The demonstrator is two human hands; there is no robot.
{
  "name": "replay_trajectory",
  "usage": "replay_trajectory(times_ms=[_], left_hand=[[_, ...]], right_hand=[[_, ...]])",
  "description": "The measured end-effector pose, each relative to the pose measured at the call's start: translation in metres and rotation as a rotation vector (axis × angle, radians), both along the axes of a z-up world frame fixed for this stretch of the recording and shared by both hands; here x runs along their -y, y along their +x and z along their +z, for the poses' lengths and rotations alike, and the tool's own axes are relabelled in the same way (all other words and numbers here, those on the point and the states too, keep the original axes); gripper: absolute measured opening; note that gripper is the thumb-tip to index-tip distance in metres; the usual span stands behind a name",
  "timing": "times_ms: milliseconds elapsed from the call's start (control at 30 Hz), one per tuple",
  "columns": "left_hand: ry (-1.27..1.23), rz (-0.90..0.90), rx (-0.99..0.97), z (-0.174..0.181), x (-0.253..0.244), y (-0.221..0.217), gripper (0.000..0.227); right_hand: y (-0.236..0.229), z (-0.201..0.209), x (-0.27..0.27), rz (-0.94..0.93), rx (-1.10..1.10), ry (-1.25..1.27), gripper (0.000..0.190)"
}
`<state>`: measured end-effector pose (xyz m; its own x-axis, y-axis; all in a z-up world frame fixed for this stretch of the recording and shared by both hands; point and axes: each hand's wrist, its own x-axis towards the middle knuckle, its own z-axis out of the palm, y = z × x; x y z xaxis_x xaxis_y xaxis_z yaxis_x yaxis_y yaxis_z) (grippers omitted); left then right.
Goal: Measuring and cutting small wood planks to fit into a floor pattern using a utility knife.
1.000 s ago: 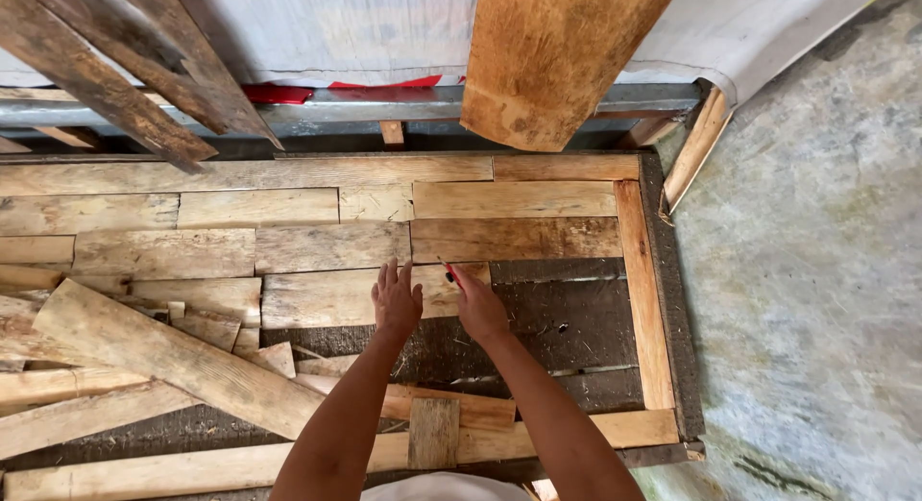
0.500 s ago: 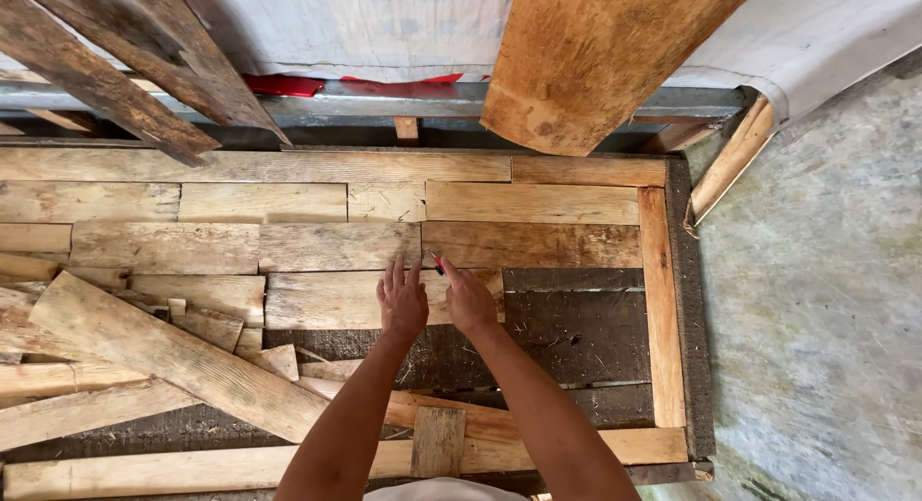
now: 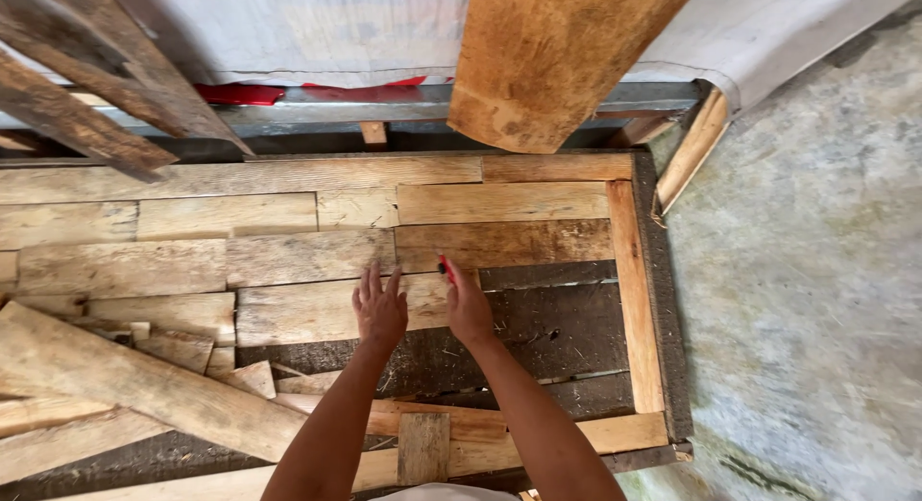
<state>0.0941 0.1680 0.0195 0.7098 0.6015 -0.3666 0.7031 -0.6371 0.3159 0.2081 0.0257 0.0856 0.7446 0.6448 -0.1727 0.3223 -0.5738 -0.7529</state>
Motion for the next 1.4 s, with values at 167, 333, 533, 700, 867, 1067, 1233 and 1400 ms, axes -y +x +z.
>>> replay_trajectory(times_ms=[167, 333, 533, 700, 867, 1067, 1233, 1400], left_hand=[[-0.013, -0.032, -0.057, -0.005, 0.0, -0.001, 0.067], [0.003, -0.049, -0.072, -0.002, 0.0, 0.001, 0.068], [0.011, -0.04, -0.072, -0.005, 0.0, 0.001, 0.067], [0.021, -0.039, -0.058, -0.008, 0.001, 0.0, 0.066], [0.024, -0.034, -0.037, -0.011, 0.001, 0.0, 0.067], [0.013, -0.036, -0.056, -0.01, 0.0, 0.0, 0.065], [0.008, -0.041, -0.059, -0.01, -0.002, 0.001, 0.066], [0.019, -0.066, -0.083, -0.016, -0.002, -0.001, 0.067]], right_hand=[[0.031, -0.04, 0.063, -0.308, -0.053, -0.029, 0.055], [0.055, -0.063, 0.108, -0.456, 0.05, -0.069, 0.058], [0.061, -0.071, 0.115, -0.486, -0.023, -0.135, 0.058], [0.065, -0.076, 0.118, -0.479, -0.007, -0.199, 0.06], [0.07, -0.073, 0.121, -0.442, 0.035, -0.266, 0.061], [0.068, -0.066, 0.119, -0.433, 0.032, -0.299, 0.062], [0.067, -0.063, 0.119, -0.421, 0.053, -0.338, 0.063], [0.068, -0.067, 0.12, -0.416, 0.041, -0.334, 0.063]])
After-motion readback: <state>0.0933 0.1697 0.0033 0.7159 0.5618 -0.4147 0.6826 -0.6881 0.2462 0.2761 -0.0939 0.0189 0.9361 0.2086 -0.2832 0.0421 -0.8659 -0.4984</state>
